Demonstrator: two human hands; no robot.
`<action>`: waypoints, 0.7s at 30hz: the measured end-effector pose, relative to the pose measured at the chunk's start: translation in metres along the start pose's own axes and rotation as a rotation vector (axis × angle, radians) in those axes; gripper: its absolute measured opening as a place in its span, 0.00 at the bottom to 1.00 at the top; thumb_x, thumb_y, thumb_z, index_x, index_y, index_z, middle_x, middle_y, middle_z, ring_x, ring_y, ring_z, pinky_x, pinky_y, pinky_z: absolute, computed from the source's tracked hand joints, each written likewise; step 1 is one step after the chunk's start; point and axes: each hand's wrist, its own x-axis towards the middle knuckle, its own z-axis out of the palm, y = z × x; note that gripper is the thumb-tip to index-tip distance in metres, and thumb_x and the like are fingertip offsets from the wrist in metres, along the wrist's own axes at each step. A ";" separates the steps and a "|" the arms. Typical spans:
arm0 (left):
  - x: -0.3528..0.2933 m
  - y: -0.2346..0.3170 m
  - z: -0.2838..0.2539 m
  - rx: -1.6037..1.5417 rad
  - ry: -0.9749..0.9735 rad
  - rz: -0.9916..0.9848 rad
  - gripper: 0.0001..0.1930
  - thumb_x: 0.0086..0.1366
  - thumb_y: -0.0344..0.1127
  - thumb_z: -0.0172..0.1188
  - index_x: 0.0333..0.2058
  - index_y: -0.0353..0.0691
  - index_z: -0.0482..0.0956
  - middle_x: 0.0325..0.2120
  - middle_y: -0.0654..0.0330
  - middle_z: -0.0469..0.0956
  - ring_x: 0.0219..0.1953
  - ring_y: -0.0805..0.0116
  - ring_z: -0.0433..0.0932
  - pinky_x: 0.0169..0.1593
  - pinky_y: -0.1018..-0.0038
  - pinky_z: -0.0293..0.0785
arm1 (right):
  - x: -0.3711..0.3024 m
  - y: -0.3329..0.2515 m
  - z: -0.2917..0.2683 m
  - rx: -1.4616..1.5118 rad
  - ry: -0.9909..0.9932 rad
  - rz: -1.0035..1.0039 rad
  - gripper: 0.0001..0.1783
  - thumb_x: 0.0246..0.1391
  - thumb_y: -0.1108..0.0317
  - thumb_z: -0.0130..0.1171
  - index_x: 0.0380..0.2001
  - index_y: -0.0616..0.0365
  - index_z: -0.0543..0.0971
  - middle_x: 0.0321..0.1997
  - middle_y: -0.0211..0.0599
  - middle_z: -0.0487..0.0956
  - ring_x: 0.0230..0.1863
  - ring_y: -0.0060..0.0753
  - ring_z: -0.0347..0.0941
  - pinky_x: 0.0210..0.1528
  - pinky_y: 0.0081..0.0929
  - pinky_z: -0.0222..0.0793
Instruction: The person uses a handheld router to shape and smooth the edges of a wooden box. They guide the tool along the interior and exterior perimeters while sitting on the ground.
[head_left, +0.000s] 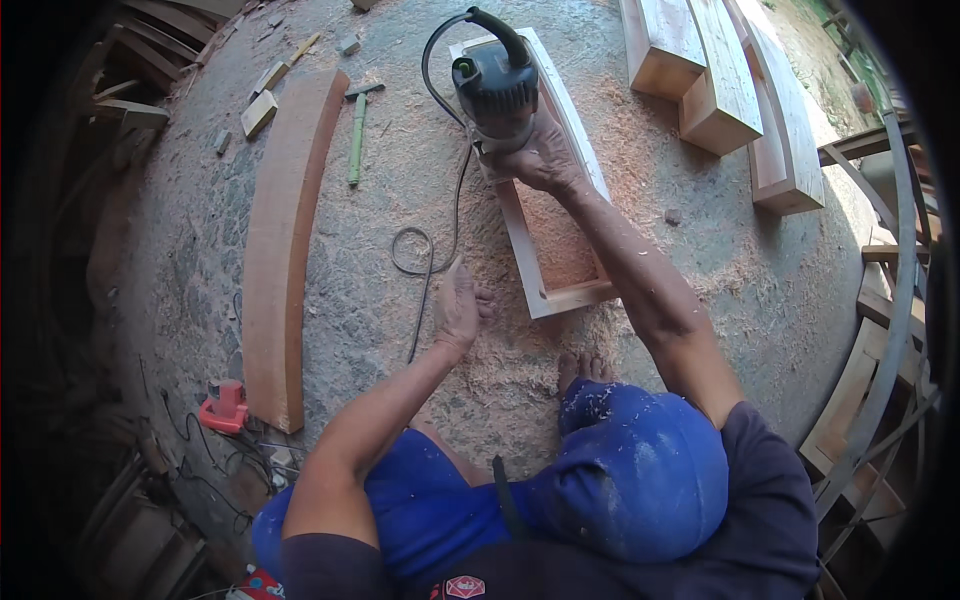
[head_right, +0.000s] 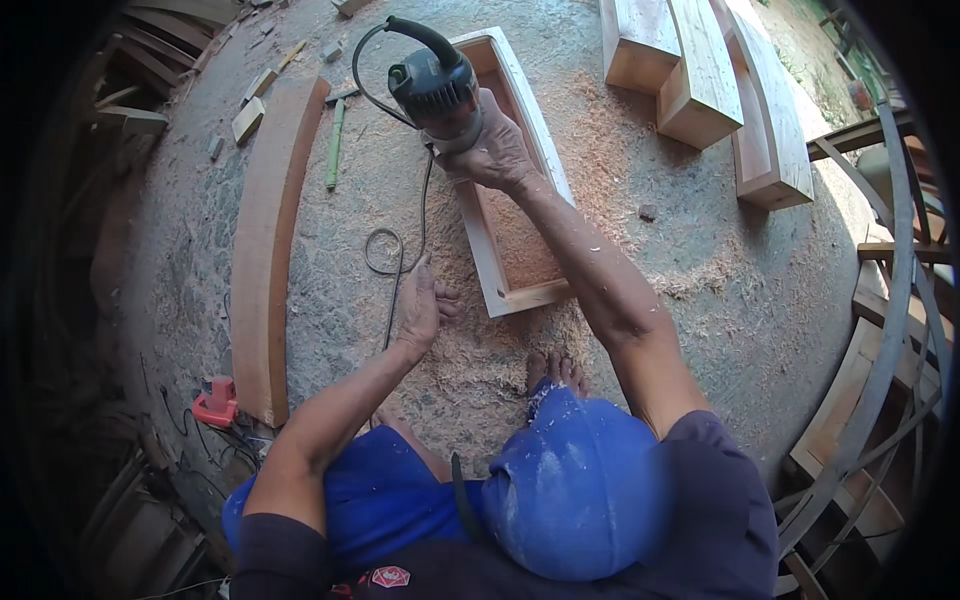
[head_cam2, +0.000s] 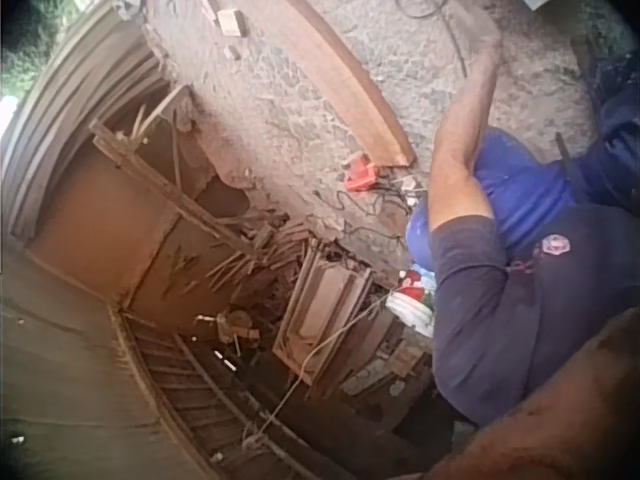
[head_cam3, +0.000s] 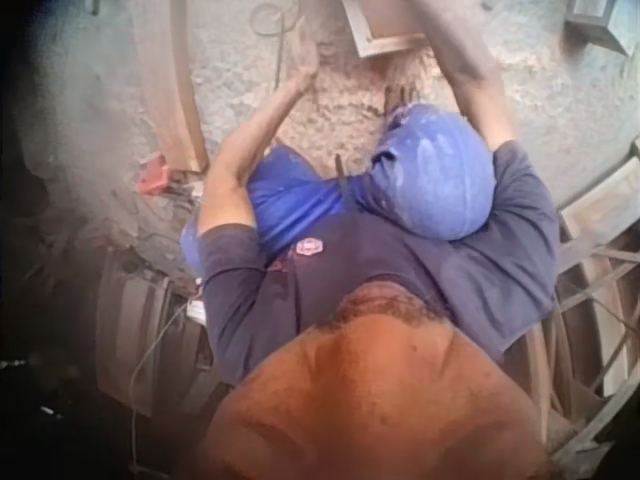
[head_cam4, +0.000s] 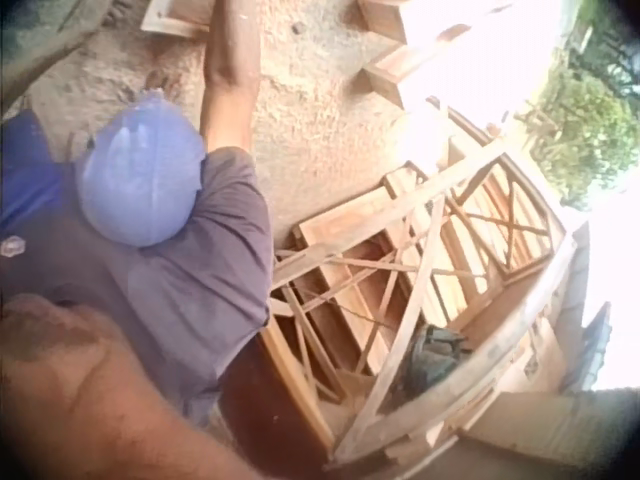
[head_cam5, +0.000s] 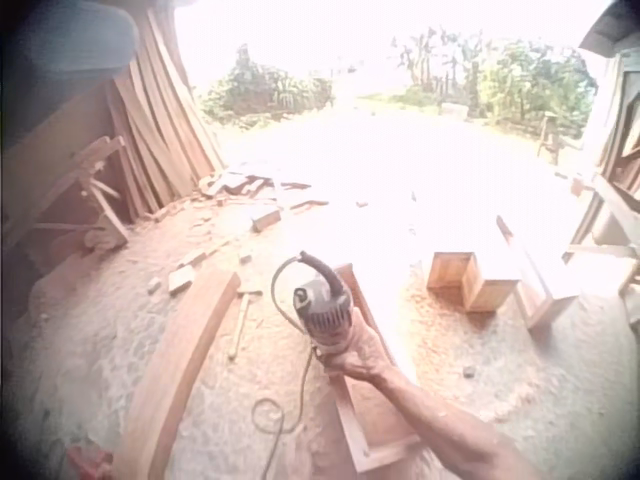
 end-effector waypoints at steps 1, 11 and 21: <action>0.009 0.002 -0.014 -0.004 0.062 0.028 0.42 0.79 0.68 0.40 0.75 0.37 0.58 0.29 0.55 0.82 0.20 0.79 0.76 0.24 0.81 0.72 | -0.010 -0.009 0.000 0.014 0.009 0.002 0.46 0.39 0.56 0.80 0.59 0.52 0.65 0.54 0.44 0.78 0.56 0.48 0.79 0.60 0.43 0.74; 0.101 0.096 -0.043 -0.192 0.283 0.392 0.32 0.82 0.54 0.47 0.69 0.30 0.64 0.31 0.56 0.82 0.28 0.76 0.80 0.31 0.79 0.78 | -0.095 -0.133 -0.084 -0.198 0.359 -0.344 0.54 0.43 0.70 0.79 0.70 0.50 0.58 0.63 0.38 0.71 0.60 0.34 0.75 0.67 0.35 0.73; 0.107 0.135 0.148 0.508 0.034 0.412 0.65 0.64 0.48 0.71 0.75 0.25 0.25 0.54 0.36 0.81 0.55 0.46 0.83 0.62 0.61 0.77 | -0.154 -0.106 -0.182 -0.546 0.663 -0.132 0.49 0.42 0.67 0.79 0.67 0.53 0.64 0.62 0.40 0.74 0.63 0.40 0.73 0.69 0.42 0.69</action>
